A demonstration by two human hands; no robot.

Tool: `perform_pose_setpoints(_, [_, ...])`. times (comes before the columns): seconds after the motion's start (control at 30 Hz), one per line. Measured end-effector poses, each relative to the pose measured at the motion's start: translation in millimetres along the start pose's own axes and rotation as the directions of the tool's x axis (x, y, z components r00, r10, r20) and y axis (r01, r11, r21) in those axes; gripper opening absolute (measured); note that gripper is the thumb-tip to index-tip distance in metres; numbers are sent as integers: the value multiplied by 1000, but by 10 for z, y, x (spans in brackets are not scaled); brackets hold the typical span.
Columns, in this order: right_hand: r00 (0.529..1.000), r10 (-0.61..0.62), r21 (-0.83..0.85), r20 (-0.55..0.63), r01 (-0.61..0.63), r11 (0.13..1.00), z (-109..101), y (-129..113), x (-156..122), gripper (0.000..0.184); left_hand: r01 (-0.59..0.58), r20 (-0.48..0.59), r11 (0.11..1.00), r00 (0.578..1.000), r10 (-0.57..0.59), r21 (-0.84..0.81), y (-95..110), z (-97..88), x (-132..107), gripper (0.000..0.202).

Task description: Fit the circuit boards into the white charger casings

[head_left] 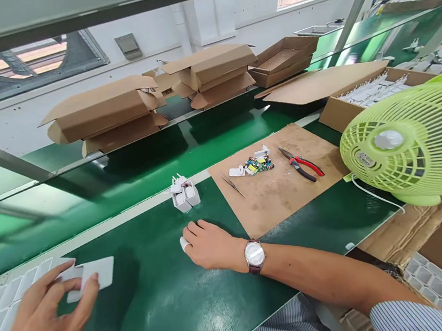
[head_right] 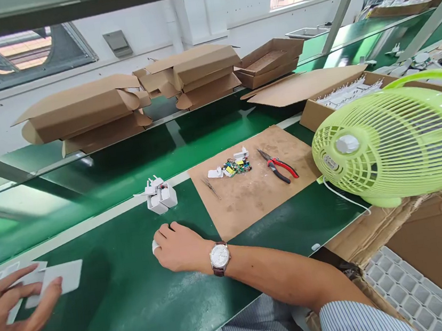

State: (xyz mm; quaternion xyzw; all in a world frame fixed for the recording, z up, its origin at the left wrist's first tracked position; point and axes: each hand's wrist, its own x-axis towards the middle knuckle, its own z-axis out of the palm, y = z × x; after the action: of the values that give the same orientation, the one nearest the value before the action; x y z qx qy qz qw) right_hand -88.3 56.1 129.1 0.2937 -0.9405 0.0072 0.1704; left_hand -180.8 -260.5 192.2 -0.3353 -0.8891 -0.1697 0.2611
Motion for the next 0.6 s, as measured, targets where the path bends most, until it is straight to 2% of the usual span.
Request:
perform_pose_setpoints(0.07, [1000,-2,0,2,2,1000,-9,1,0,25,-14,-42,998,999,17,65,302,100,148,22])
perform_pose_setpoints(0.13, [1000,-3,-2,-2,3,1000,-15,1,4,28,-89,-96,995,991,92,43,554,238,264,25])
perform_pose_setpoints(0.2, [1000,-5,-2,-7,5,1000,-18,-1,10,28,-180,-69,984,981,179,-8,706,396,339,23])
perform_pose_setpoints(0.3, [1000,-2,0,-12,2,1000,-17,-8,15,26,-249,-25,965,968,248,-86,779,618,379,20])
perform_pose_setpoints(0.4, [1000,0,3,-21,0,1000,-18,-15,11,27,-278,-41,950,961,275,-141,794,772,343,17])
perform_pose_setpoints(0.5, [999,-7,-5,-35,7,1000,-24,-16,1,29,-303,-61,936,953,297,-178,810,837,256,11])
perform_pose_setpoints(0.6, [1000,-12,-10,-28,12,1000,-30,-16,-11,28,-309,-65,925,951,302,-220,812,838,171,13])
